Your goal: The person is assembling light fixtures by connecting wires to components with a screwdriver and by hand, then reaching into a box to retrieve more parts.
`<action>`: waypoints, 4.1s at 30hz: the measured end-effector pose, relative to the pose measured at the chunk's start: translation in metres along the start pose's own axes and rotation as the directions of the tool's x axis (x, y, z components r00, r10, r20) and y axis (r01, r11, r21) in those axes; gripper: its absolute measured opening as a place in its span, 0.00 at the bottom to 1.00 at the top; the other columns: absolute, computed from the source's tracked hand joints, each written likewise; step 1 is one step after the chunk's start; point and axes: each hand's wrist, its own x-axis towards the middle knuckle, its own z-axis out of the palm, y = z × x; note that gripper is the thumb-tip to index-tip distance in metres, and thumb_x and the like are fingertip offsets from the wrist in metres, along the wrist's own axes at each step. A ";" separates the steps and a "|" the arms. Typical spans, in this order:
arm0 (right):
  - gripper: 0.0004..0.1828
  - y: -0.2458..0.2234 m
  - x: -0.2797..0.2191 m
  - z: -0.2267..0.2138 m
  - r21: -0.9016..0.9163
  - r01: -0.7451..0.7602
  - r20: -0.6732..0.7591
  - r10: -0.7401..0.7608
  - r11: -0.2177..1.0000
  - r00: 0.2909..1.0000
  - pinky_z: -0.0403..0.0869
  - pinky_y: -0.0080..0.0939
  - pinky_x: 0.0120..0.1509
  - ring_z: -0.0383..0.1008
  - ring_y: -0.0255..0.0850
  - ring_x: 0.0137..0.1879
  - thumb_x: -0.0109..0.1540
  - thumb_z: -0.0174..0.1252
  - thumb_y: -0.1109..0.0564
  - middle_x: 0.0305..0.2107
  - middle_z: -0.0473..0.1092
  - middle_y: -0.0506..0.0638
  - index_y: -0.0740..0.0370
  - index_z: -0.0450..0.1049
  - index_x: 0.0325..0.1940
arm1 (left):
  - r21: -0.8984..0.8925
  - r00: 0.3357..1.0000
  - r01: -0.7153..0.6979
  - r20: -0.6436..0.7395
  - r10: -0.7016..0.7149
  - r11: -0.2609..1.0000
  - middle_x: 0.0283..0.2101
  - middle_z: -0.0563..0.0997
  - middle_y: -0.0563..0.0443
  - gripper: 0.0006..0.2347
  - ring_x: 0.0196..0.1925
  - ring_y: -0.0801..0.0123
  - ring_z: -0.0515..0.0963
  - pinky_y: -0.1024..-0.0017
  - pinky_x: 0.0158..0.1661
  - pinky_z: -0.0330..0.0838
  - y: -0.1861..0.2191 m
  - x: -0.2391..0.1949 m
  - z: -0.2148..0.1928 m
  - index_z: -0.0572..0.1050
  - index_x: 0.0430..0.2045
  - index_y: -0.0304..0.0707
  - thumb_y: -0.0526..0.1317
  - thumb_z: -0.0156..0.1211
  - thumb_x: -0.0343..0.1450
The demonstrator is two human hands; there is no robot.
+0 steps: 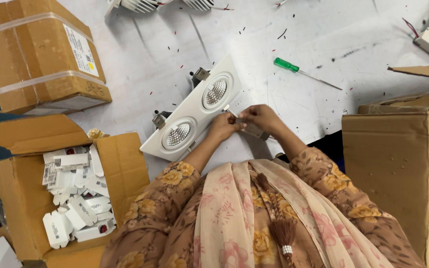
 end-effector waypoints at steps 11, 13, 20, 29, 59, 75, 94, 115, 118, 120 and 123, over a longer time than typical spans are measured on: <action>0.15 -0.020 -0.024 0.035 -0.144 -0.027 -0.291 -0.017 0.989 0.957 0.75 0.42 0.42 0.79 0.42 0.35 0.59 0.67 0.47 0.32 0.78 0.52 0.61 0.78 0.40 | 0.017 0.992 -0.018 -0.124 0.020 1.000 0.35 0.85 0.45 0.11 0.37 0.61 0.86 0.67 0.40 0.77 0.020 -0.031 -0.001 0.75 0.36 0.36 0.39 0.66 0.65; 0.16 -0.025 -0.025 0.036 -0.182 -0.029 -0.308 -0.029 0.983 0.951 0.75 0.43 0.43 0.80 0.44 0.36 0.59 0.67 0.46 0.34 0.78 0.52 0.60 0.78 0.39 | 0.054 0.991 -0.007 -0.133 0.015 0.999 0.35 0.85 0.45 0.11 0.37 0.61 0.86 0.66 0.40 0.77 0.027 -0.033 -0.003 0.75 0.36 0.36 0.40 0.66 0.64; 0.17 -0.022 -0.018 0.042 -0.349 -0.059 -0.370 -0.079 0.935 0.926 0.71 0.48 0.51 0.81 0.45 0.36 0.60 0.64 0.43 0.37 0.79 0.51 0.59 0.79 0.36 | 0.086 0.982 0.050 -0.184 -0.034 0.995 0.33 0.85 0.45 0.12 0.35 0.60 0.85 0.66 0.39 0.75 0.029 -0.030 0.002 0.77 0.35 0.36 0.42 0.67 0.63; 0.18 -0.022 -0.031 0.015 -0.379 0.240 -0.313 -0.368 0.894 0.876 0.76 0.45 0.48 0.79 0.49 0.41 0.63 0.63 0.43 0.41 0.77 0.55 0.58 0.80 0.48 | -0.389 0.990 -0.015 -0.132 -0.040 0.921 0.37 0.85 0.46 0.11 0.35 0.64 0.81 0.70 0.37 0.75 -0.015 -0.006 0.020 0.77 0.41 0.28 0.35 0.65 0.68; 0.14 0.160 -0.523 -0.198 -0.194 -0.532 -0.962 -0.055 0.824 0.266 0.75 0.46 0.49 0.80 0.49 0.46 0.72 0.64 0.47 0.40 0.78 0.56 0.60 0.80 0.52 | 0.468 0.895 -0.309 0.438 0.086 0.828 0.39 0.86 0.47 0.13 0.38 0.64 0.83 0.68 0.41 0.76 0.099 -0.118 0.028 0.78 0.47 0.39 0.44 0.60 0.72; 0.18 0.393 -0.399 -0.326 -0.435 -0.867 -0.727 0.473 0.244 0.498 0.72 0.56 0.64 0.67 0.53 0.67 0.61 0.60 0.54 0.62 0.65 0.53 0.49 0.78 0.56 | 0.521 0.953 -0.188 0.304 0.025 0.833 0.39 0.87 0.53 0.14 0.42 0.65 0.88 0.70 0.43 0.79 0.052 -0.168 0.089 0.77 0.47 0.47 0.44 0.63 0.68; 0.22 0.392 -0.392 -0.338 -0.951 -0.301 -0.255 0.385 0.064 0.887 0.81 0.44 0.57 0.81 0.42 0.55 0.62 0.60 0.45 0.50 0.75 0.44 0.34 0.70 0.61 | 0.594 0.990 -0.114 0.131 0.044 0.796 0.45 0.83 0.49 0.13 0.46 0.57 0.83 0.63 0.44 0.76 0.051 -0.225 0.086 0.77 0.44 0.44 0.44 0.61 0.68; 0.28 0.353 -0.404 -0.329 -0.874 -0.406 -0.300 0.361 0.267 0.883 0.78 0.47 0.56 0.76 0.47 0.59 0.56 0.65 0.51 0.53 0.73 0.48 0.52 0.70 0.61 | 0.659 0.965 0.028 0.177 -0.192 0.752 0.46 0.85 0.53 0.14 0.49 0.64 0.85 0.66 0.45 0.77 0.070 -0.242 0.088 0.76 0.49 0.45 0.41 0.56 0.69; 0.24 0.368 -0.408 -0.330 -0.841 -0.485 -0.333 0.477 0.240 0.813 0.77 0.48 0.56 0.75 0.47 0.60 0.58 0.64 0.51 0.55 0.71 0.49 0.53 0.72 0.59 | 0.661 0.967 0.037 0.165 -0.193 0.749 0.47 0.85 0.50 0.15 0.49 0.62 0.85 0.66 0.46 0.77 0.078 -0.238 0.092 0.75 0.51 0.43 0.42 0.55 0.70; 0.22 0.388 -0.401 -0.332 -0.859 -0.455 -0.313 0.462 0.236 0.830 0.78 0.48 0.57 0.75 0.47 0.61 0.59 0.62 0.52 0.55 0.72 0.48 0.52 0.74 0.58 | 0.672 0.969 0.038 0.157 -0.193 0.740 0.47 0.85 0.48 0.16 0.50 0.62 0.85 0.66 0.47 0.77 0.081 -0.236 0.093 0.75 0.51 0.41 0.43 0.56 0.70; 0.16 0.400 -0.392 -0.333 -0.900 -0.389 -0.286 0.405 0.199 0.868 0.78 0.49 0.55 0.80 0.48 0.55 0.66 0.56 0.51 0.50 0.77 0.50 0.50 0.77 0.57 | 0.687 0.960 0.041 0.175 -0.220 0.725 0.48 0.85 0.48 0.18 0.51 0.61 0.84 0.66 0.49 0.76 0.080 -0.237 0.097 0.75 0.51 0.42 0.41 0.58 0.67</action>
